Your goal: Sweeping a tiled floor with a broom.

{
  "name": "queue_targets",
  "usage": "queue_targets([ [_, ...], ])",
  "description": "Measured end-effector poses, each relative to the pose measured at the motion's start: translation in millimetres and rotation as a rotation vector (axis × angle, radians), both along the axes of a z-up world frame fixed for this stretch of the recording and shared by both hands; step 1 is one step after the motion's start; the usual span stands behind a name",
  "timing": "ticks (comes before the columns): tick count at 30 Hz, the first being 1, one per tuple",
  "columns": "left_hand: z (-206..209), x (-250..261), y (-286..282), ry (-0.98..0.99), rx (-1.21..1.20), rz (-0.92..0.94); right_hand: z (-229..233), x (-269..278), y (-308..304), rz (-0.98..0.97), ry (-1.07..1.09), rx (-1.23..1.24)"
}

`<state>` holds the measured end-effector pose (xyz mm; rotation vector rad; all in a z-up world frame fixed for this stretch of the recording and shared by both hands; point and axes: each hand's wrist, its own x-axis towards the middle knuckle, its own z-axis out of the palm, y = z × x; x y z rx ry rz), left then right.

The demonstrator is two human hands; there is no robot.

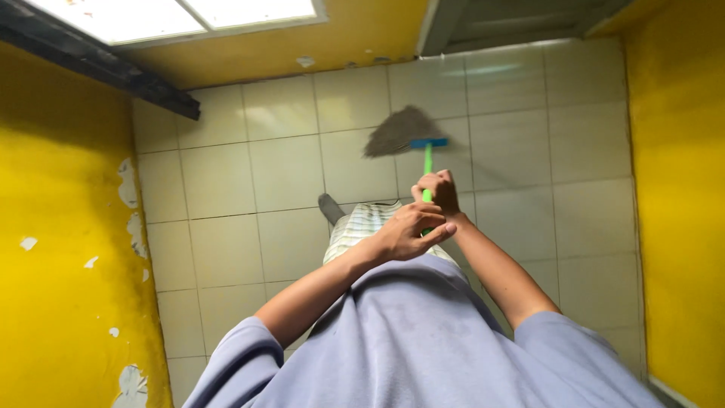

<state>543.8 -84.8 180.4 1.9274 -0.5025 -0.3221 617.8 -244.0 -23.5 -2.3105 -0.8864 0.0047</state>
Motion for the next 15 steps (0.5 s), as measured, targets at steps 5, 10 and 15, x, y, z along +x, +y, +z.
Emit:
queue_targets([
  [5, -60, 2, -58, -0.078, -0.185, 0.104, -15, -10, -71, -0.231, 0.048, -0.051],
  [10, -68, -9, -74, 0.364, -0.288, 0.115, -19, -32, -95, -0.344, 0.074, -0.056],
  [15, -63, -34, -44, 0.242, -0.190, 0.083, -17, -75, -59, -0.435, 0.003, 0.030],
])
